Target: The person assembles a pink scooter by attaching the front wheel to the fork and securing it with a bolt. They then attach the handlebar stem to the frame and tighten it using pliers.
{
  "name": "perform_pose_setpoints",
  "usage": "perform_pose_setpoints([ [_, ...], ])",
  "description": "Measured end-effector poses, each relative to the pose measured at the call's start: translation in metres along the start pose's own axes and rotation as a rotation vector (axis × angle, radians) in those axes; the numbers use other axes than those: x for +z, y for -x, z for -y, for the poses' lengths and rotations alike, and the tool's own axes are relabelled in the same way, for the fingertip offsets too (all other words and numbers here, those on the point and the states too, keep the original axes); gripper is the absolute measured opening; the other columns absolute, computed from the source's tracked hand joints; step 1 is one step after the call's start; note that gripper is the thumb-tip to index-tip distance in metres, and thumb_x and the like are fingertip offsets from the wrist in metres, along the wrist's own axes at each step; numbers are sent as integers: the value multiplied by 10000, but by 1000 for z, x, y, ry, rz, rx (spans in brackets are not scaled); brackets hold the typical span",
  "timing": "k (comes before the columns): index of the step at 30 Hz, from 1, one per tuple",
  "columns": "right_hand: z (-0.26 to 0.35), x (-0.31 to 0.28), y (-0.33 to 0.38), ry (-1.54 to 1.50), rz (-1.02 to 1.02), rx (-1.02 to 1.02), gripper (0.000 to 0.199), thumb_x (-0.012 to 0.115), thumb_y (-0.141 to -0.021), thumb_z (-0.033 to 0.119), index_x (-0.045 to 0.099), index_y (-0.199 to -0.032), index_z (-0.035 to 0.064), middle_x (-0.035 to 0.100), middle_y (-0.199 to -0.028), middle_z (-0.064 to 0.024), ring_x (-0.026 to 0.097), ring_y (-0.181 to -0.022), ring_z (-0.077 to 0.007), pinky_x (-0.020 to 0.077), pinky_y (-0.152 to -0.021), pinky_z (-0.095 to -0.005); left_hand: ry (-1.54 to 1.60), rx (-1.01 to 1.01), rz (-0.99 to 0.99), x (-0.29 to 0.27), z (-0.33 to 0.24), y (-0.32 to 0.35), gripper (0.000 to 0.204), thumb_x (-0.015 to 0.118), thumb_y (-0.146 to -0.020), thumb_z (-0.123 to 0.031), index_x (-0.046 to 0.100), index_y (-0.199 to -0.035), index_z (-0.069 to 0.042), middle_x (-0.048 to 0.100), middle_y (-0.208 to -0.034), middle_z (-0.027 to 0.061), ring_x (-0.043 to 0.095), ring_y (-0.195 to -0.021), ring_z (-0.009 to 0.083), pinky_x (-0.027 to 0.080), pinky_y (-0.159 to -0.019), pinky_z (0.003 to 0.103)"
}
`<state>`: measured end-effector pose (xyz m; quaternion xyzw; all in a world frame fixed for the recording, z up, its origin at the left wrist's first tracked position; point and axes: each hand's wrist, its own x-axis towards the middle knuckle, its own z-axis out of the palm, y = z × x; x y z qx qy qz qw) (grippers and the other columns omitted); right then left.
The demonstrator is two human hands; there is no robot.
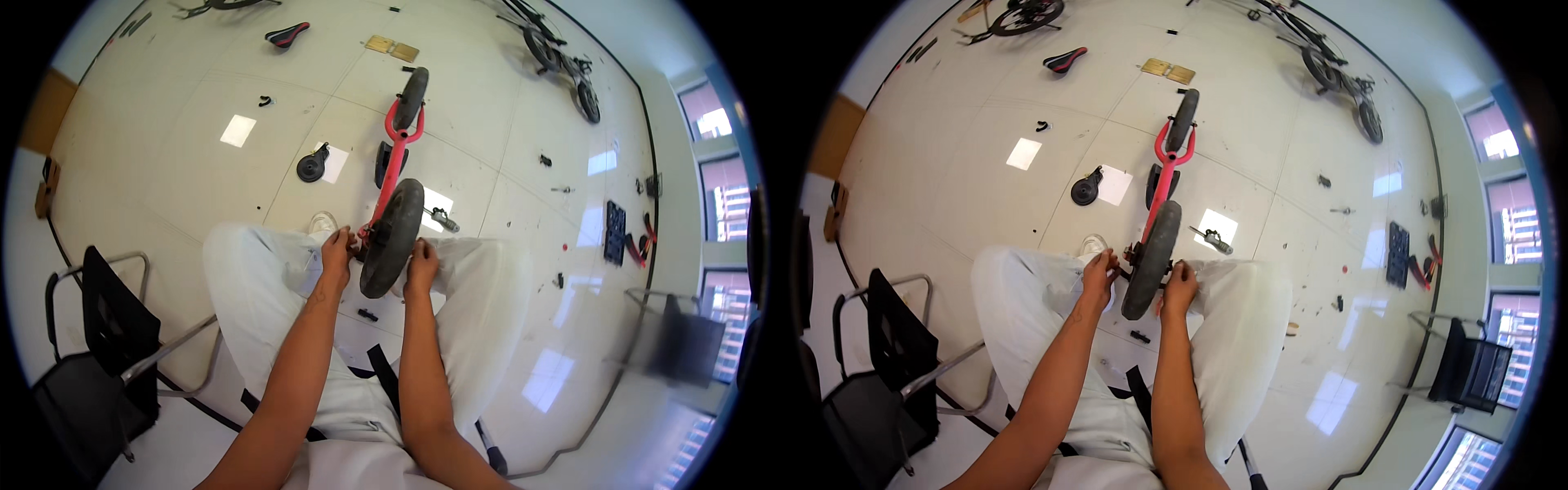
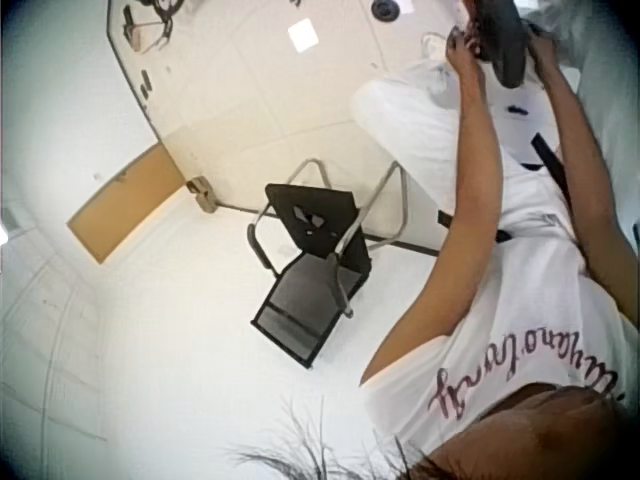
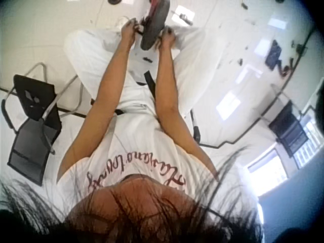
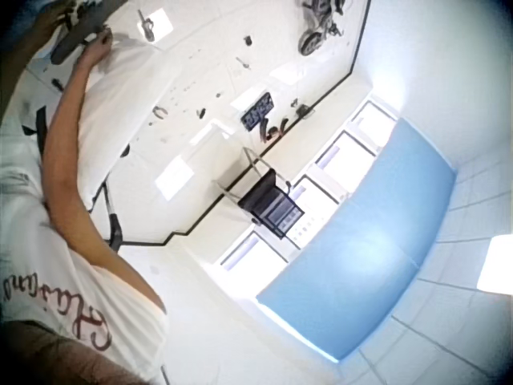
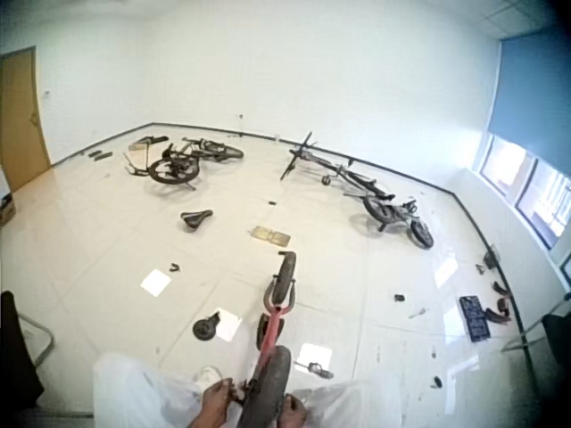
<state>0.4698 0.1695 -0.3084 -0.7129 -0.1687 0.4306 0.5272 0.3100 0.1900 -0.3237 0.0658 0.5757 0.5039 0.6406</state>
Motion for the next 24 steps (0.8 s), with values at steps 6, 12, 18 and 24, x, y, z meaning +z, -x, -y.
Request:
perform_pose_setpoints([
  [6,128,14,14,383,64,-480,228,547,-896,162,618,-1045,4,611,-1022,-92,562,-921,-197,439,-826,-317,-72,-183,66,13,8,11,288,551,-883,-190,553,-1124,-32,600,-931,36,574,-806,145,462,-688,295],
  [12,161,53,8,656,394,-763,226,589,-852,147,637,-1044,36,611,-1003,-112,575,-940,-236,448,-827,-334,-192,146,-83,12,24,-10,254,558,-867,-120,634,-1085,-13,633,-848,54,548,-727,111,436,-649,244],
  [18,152,28,0,603,292,-556,269,558,-893,170,621,-1103,14,646,-1023,-109,597,-910,-167,465,-796,-300,-202,330,-156,12,16,-7,204,558,-825,-85,697,-970,-47,673,-796,95,610,-730,159,452,-691,284],
  [24,162,10,40,345,255,-284,323,548,-897,129,542,-1163,-54,616,-1033,-124,599,-911,-178,475,-830,-290,-615,559,-262,14,-20,14,158,621,-780,-71,709,-911,-66,633,-841,151,626,-796,297,483,-731,344],
])
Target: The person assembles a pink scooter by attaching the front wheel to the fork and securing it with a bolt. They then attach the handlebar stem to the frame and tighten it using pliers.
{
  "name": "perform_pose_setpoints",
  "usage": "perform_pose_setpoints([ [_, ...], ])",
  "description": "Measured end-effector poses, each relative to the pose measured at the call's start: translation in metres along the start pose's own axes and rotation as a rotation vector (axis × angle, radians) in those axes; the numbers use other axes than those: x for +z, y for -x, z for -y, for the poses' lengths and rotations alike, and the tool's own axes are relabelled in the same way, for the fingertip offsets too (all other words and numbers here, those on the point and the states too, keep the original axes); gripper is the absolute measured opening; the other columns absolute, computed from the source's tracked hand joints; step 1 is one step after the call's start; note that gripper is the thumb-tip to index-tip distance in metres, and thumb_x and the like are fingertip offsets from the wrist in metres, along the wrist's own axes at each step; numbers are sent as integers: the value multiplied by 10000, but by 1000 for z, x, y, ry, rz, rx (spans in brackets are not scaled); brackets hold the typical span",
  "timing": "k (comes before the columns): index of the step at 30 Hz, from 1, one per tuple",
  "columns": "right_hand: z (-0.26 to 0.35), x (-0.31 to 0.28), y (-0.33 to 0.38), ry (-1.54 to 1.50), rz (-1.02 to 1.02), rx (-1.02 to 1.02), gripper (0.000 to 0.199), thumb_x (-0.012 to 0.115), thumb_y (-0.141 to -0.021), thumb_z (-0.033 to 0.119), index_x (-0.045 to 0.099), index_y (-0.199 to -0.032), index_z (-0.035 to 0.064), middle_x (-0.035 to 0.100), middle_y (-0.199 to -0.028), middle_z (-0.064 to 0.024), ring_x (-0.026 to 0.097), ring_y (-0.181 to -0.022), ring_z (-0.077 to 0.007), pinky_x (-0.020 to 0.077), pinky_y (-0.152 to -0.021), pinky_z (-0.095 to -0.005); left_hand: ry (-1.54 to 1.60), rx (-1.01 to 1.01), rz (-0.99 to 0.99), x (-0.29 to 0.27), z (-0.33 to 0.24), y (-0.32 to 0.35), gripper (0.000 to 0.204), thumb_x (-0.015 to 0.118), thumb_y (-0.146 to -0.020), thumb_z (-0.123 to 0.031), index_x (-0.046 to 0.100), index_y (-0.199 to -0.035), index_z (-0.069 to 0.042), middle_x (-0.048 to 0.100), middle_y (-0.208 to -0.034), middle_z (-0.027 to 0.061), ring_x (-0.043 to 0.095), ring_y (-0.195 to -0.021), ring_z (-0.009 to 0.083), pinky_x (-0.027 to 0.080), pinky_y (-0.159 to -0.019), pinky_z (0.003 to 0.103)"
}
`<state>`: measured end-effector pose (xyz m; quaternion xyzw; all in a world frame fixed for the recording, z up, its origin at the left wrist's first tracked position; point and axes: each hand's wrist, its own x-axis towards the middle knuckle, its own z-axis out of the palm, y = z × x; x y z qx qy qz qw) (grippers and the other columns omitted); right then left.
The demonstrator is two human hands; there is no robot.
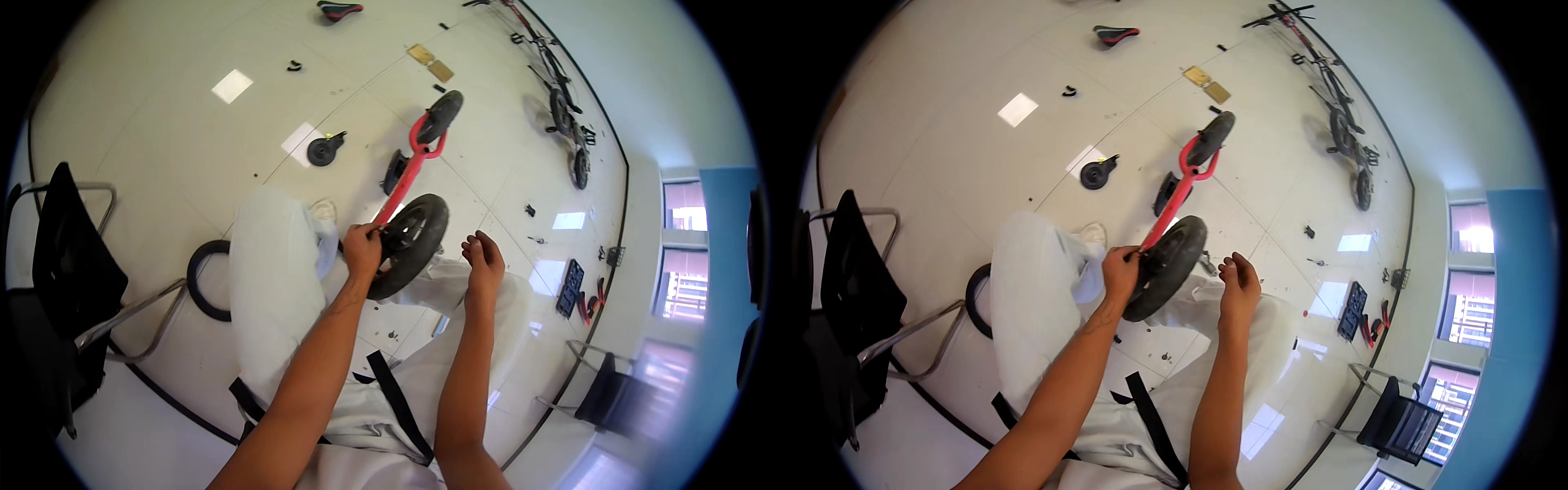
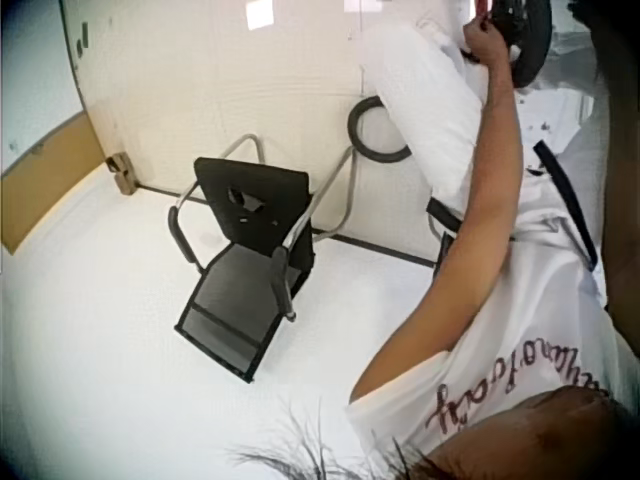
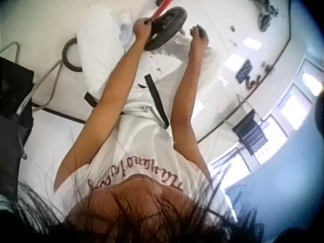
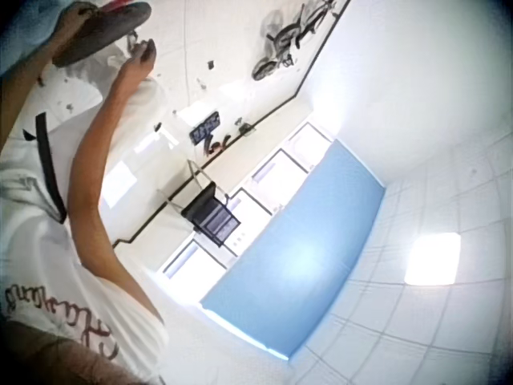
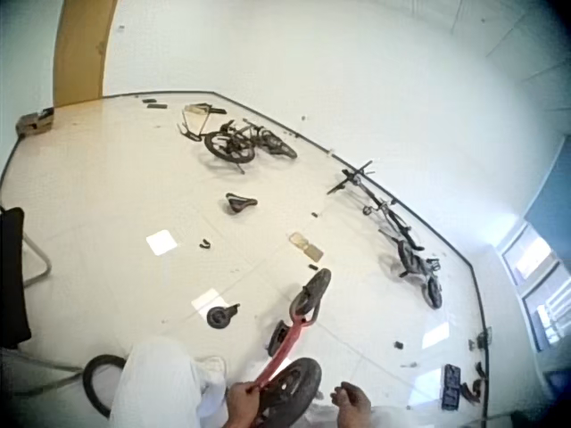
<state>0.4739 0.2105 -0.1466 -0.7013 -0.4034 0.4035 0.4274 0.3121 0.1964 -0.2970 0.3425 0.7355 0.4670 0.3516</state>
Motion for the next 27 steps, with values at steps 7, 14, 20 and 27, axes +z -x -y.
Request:
perform_pose_setpoints([
  [7,73,-114,44,-182,-354,-283,304,521,-924,165,548,-1153,-32,608,-976,-100,588,-863,-172,480,-801,-301,-89,169,112,3,8,-8,189,641,-794,-132,671,-928,-2,647,-869,128,626,-783,223,490,-737,327],
  [14,-57,-246,20,-328,-643,-90,245,518,-927,119,558,-1121,-26,606,-905,-77,564,-770,-133,473,-709,-252,-293,107,243,2,2,-9,228,714,-758,-175,684,-860,27,684,-842,136,655,-769,204,503,-726,308],
  [20,-254,-258,27,-500,-808,403,223,493,-908,97,576,-1077,-23,603,-856,-79,567,-688,-136,472,-593,-249,-446,307,254,-2,11,-8,277,698,-712,-144,642,-906,45,667,-807,134,630,-756,198,485,-705,312],
  [27,-460,-205,35,333,-550,802,372,636,-742,242,619,-1026,1,654,-906,-196,628,-876,-325,488,-798,-385,-402,288,409,4,-22,0,221,585,-814,-112,619,-944,63,669,-837,125,620,-770,172,478,-672,311],
])
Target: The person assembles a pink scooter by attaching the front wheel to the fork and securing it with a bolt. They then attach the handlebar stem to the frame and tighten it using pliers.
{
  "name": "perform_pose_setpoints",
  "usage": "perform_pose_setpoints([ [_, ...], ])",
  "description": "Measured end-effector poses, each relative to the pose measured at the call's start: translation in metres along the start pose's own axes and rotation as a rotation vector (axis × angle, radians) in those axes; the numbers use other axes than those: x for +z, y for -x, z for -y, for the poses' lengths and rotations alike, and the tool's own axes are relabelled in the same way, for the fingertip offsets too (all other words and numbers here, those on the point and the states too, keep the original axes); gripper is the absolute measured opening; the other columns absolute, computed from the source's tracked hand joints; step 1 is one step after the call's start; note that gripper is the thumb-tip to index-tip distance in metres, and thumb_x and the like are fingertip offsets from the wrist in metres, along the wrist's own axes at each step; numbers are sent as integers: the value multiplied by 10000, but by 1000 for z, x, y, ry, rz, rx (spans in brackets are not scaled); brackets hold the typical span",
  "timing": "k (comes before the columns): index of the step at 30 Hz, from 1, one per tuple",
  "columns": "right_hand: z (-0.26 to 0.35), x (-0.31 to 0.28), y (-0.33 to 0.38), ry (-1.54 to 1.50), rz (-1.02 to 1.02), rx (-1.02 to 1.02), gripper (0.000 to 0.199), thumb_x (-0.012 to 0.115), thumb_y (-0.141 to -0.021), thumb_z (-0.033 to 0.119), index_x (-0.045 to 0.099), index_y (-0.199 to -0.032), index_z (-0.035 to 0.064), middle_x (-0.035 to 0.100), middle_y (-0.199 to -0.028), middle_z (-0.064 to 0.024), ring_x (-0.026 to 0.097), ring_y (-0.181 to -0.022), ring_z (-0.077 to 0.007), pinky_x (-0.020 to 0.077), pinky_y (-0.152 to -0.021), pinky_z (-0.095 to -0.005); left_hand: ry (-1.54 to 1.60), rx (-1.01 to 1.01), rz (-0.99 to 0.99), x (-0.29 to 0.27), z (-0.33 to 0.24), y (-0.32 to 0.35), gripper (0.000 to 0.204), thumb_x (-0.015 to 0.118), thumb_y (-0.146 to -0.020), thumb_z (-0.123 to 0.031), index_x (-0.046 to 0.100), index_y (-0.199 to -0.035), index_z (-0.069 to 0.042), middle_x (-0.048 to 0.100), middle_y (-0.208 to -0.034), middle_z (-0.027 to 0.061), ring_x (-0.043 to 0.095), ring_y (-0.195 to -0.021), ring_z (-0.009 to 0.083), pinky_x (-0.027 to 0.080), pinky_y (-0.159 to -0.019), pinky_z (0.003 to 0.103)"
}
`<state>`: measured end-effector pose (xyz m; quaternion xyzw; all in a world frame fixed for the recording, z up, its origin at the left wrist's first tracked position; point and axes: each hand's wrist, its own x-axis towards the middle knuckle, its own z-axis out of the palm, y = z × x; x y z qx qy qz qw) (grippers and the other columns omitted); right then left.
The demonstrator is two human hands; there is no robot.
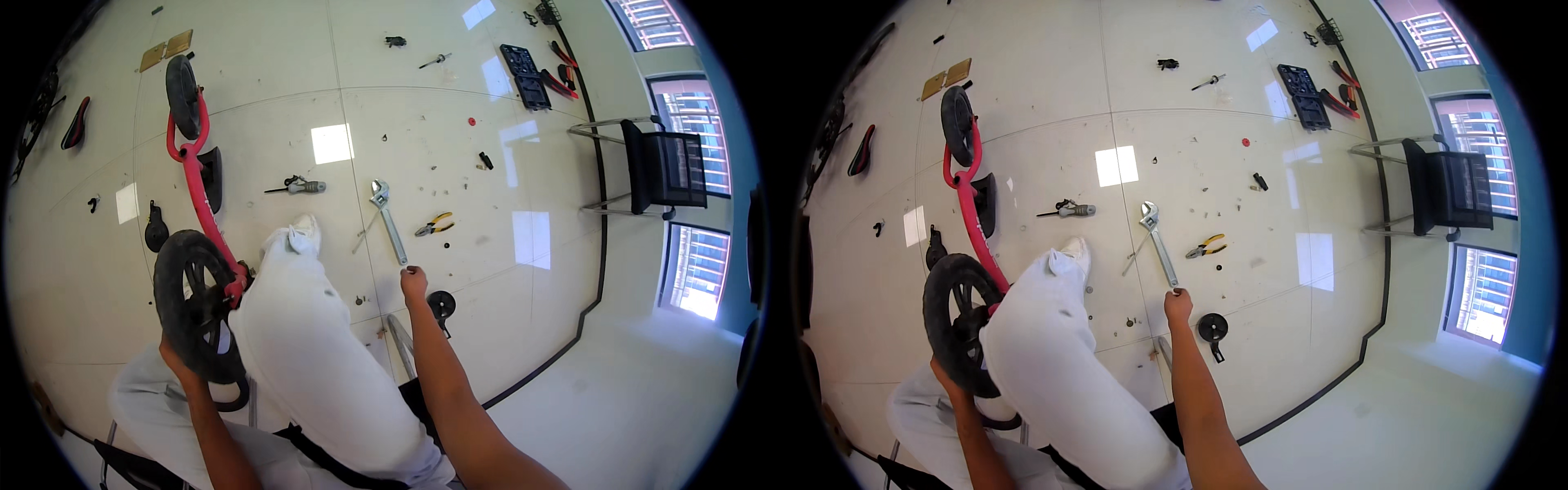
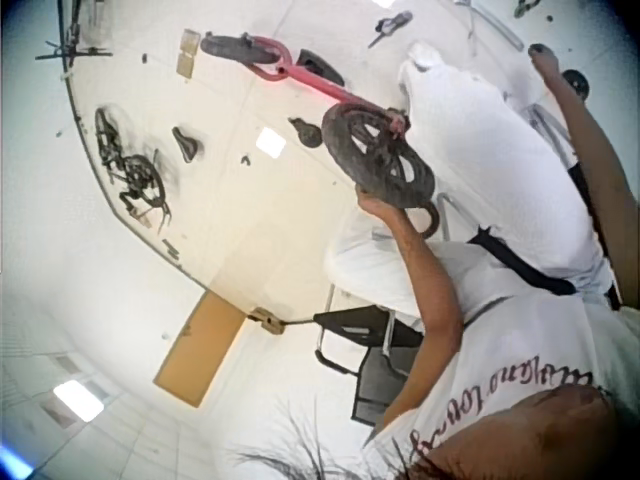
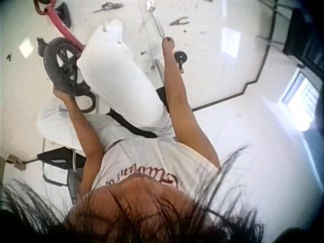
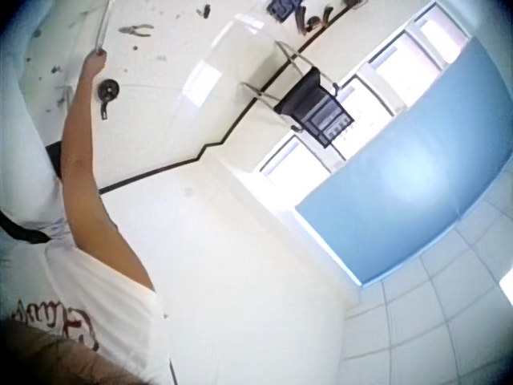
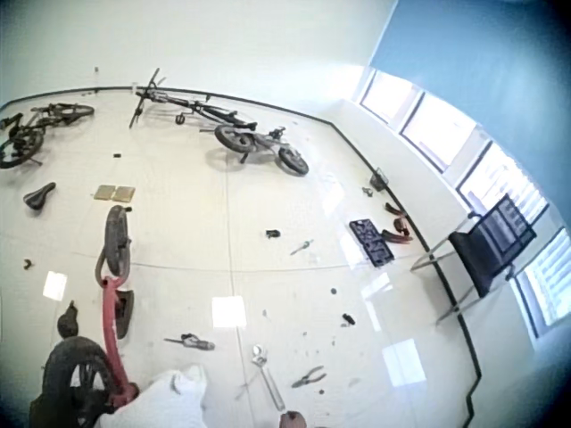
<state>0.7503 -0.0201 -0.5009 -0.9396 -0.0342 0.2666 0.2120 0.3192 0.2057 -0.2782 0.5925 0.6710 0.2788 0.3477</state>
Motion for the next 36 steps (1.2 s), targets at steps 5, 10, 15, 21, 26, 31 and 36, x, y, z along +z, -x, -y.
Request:
perform_pose_setpoints([
  [5,-27,49,-55,259,127,-77,403,650,-711,277,612,-997,-5,639,-924,-218,611,-905,-358,479,-817,-421,-331,39,26,4,10,-1,217,614,-816,-117,616,-958,46,648,-821,117,599,-742,181,473,-641,301],
  [10,-5,84,-103,481,-197,-267,382,606,-740,241,589,-1007,-30,597,-963,-251,577,-928,-391,469,-820,-454,-233,-65,37,3,6,3,223,600,-823,-110,604,-987,42,644,-849,117,601,-759,184,476,-657,300],
  [15,5,76,-159,327,216,-297,393,557,-769,171,524,-1107,-27,553,-1039,-254,560,-913,-414,466,-827,-458,-210,-140,61,4,1,12,233,585,-830,-103,592,-1016,38,640,-877,116,602,-775,187,479,-673,300],
  [21,-7,56,-194,421,-239,-104,501,553,-773,174,431,-1246,62,383,-1230,-297,473,-1018,-461,405,-892,-489,-171,-221,72,15,1,17,247,568,-839,-95,577,-1050,33,636,-911,116,604,-795,191,483,-692,299],
  [26,-11,65,-210,331,-258,-164,368,571,-730,140,515,-1079,40,487,-1102,-240,498,-1003,-428,400,-885,-490,-115,-254,67,27,5,11,260,554,-846,-87,564,-1079,29,632,-939,116,605,-812,194,486,-708,299],
  [31,-5,65,-178,199,-167,-77,256,626,-635,73,571,-883,38,546,-984,-160,570,-856,-329,471,-791,-409,-26,-276,53,23,6,9,275,540,-854,-80,552,-1108,25,628,-967,115,606,-828,197,489,-724,298],
  [36,39,73,-123,-311,-105,95,445,677,-647,59,497,-1050,-2,546,-951,-133,576,-814,-264,482,-743,-356,130,-304,39,9,0,21,292,525,-861,-73,540,-1137,20,624,-995,115,608,-845,200,493,-740,298],
])
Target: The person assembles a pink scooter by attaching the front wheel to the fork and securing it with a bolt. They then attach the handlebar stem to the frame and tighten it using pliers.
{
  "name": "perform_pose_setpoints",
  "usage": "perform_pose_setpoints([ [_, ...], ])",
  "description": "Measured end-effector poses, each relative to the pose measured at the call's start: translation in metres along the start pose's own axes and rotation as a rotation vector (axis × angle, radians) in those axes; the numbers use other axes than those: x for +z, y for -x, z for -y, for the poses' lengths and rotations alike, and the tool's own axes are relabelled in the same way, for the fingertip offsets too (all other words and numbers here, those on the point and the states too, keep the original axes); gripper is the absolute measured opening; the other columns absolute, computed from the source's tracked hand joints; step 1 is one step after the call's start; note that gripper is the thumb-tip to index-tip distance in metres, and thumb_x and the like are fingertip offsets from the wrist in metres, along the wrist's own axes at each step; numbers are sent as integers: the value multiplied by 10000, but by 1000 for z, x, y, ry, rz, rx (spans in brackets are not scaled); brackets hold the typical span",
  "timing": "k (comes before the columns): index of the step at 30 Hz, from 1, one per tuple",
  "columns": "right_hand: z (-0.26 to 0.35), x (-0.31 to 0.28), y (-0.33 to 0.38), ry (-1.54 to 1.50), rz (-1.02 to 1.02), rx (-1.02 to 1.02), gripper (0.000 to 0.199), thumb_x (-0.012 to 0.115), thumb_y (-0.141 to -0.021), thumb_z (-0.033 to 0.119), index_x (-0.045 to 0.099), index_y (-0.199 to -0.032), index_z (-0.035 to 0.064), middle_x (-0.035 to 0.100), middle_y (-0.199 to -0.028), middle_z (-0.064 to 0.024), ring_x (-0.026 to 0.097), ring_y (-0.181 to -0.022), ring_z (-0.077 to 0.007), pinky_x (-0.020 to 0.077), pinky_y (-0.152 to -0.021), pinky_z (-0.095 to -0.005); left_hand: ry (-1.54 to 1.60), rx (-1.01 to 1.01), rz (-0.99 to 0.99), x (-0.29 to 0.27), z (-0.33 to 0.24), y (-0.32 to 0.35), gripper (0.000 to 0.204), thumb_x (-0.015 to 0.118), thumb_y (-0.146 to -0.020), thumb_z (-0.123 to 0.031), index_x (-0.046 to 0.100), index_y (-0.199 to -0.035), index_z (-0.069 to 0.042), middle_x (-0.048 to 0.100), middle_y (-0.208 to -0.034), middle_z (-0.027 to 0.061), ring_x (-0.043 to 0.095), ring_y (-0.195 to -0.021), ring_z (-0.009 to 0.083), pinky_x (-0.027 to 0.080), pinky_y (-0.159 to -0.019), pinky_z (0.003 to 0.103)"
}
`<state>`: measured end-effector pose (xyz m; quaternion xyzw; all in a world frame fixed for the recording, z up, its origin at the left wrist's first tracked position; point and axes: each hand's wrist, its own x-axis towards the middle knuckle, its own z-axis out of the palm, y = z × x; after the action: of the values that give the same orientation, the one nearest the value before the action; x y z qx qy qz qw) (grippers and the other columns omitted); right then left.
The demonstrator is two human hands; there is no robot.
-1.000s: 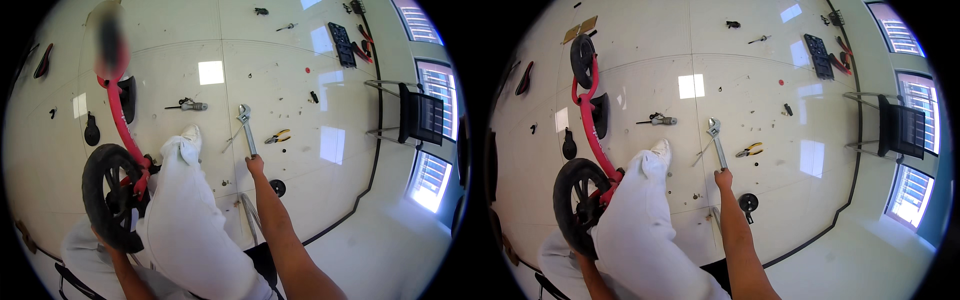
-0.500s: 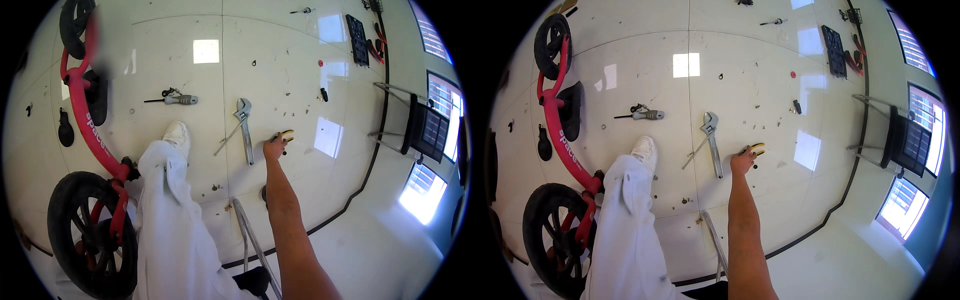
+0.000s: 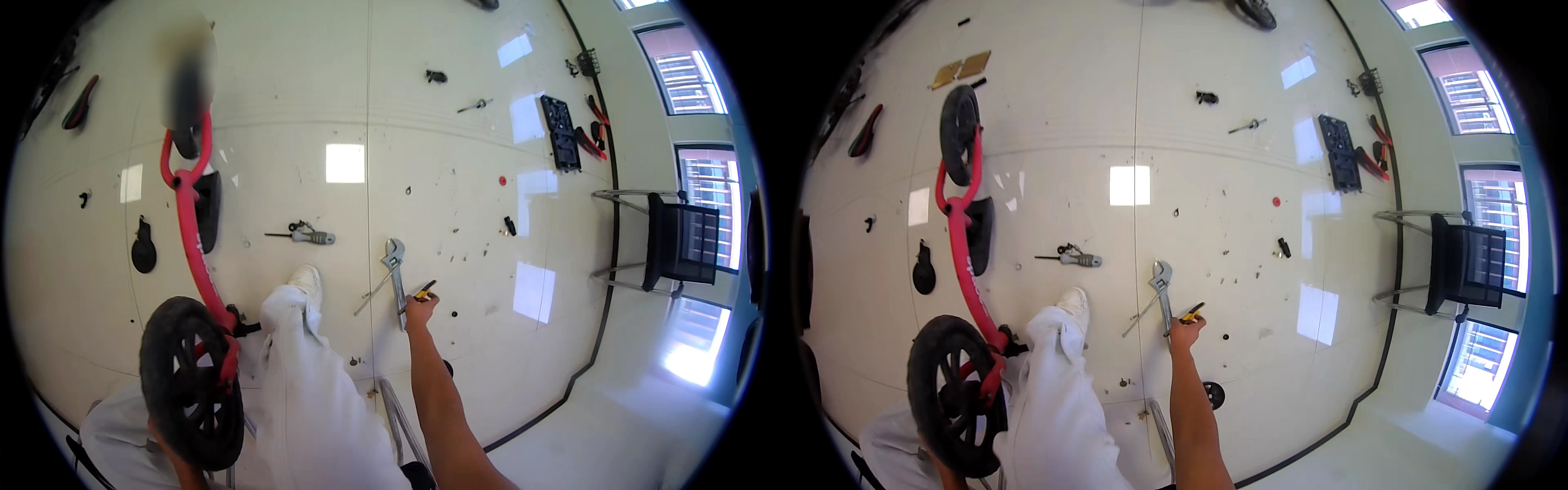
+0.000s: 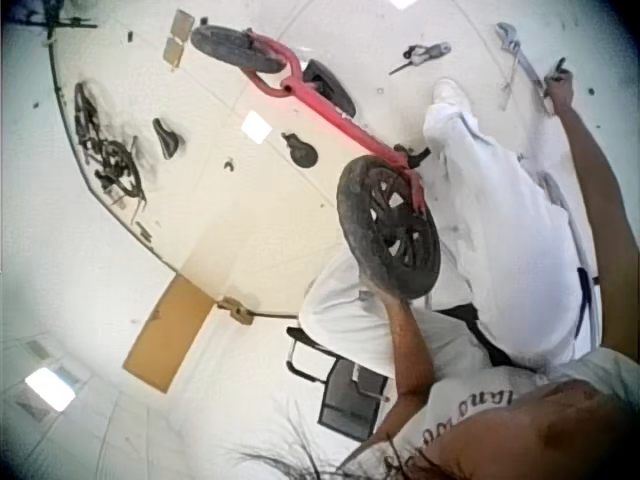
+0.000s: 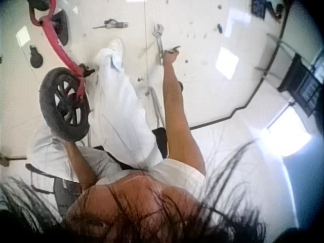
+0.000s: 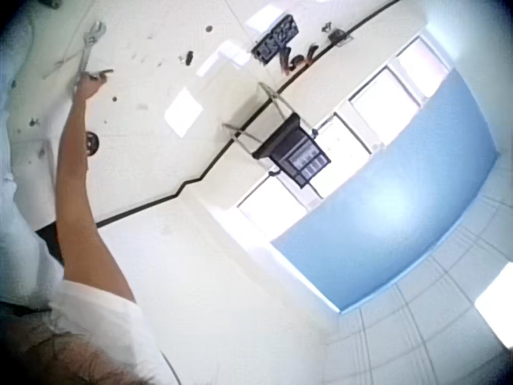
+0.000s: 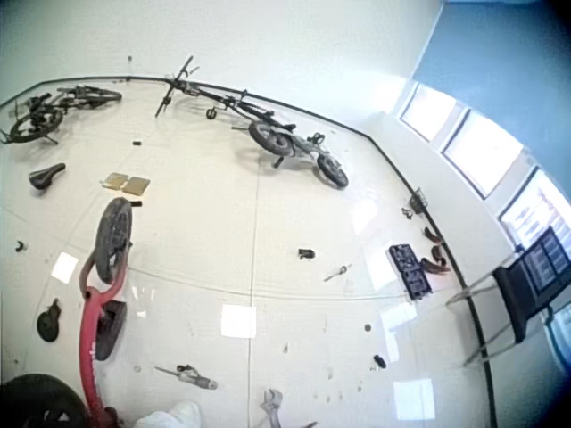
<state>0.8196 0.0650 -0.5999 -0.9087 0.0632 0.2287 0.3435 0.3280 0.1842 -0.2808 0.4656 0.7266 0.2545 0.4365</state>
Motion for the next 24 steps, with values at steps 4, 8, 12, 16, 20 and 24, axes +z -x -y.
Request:
perform_pose_setpoints([
  [4,71,-23,24,-304,293,-16,461,689,-704,23,483,-1117,10,561,-896,-76,571,-739,-172,494,-609,-300,364,-149,70,-3,-6,7,305,514,-867,-67,530,-1160,17,621,-1017,115,609,-858,203,495,-753,297],
  [8,209,-50,118,-264,662,-406,389,697,-741,16,540,-1095,-9,601,-911,-65,597,-778,-141,497,-680,-266,581,-256,43,11,-9,14,359,504,-895,-107,508,-1242,-13,593,-1112,105,562,-958,141,452,-803,253],
  [12,322,-102,227,-350,847,-652,341,670,-799,49,539,-1106,-20,610,-958,-102,634,-868,-188,507,-741,-269,550,-240,-29,18,-22,16,323,514,-890,-144,563,-1193,-43,615,-1068,91,561,-969,148,437,-803,264],
  [16,409,-134,318,-331,1039,-802,369,521,-935,291,523,-1129,-23,607,-1003,-128,635,-972,-261,514,-795,-301,681,-352,-100,18,-9,34,289,505,-868,-155,608,-1105,-25,624,-1038,75,561,-975,175,426,-814,296],
  [20,438,-136,424,-169,1219,-985,339,399,-989,258,543,-1118,-20,597,-1050,-156,608,-1032,-267,499,-859,-333,662,-311,-450,31,0,68,270,527,-844,-114,584,-1076,11,595,-1046,127,546,-967,252,419,-860,343],
  [24,401,-123,510,-12,1264,-1167,398,480,-953,291,515,-1173,-38,500,-1233,-158,596,-1049,-270,458,-930,-349,448,165,-772,-10,-58,78,314,561,-802,-99,505,-1098,-10,508,-1089,168,444,-1080,344,325,-939,437],
])
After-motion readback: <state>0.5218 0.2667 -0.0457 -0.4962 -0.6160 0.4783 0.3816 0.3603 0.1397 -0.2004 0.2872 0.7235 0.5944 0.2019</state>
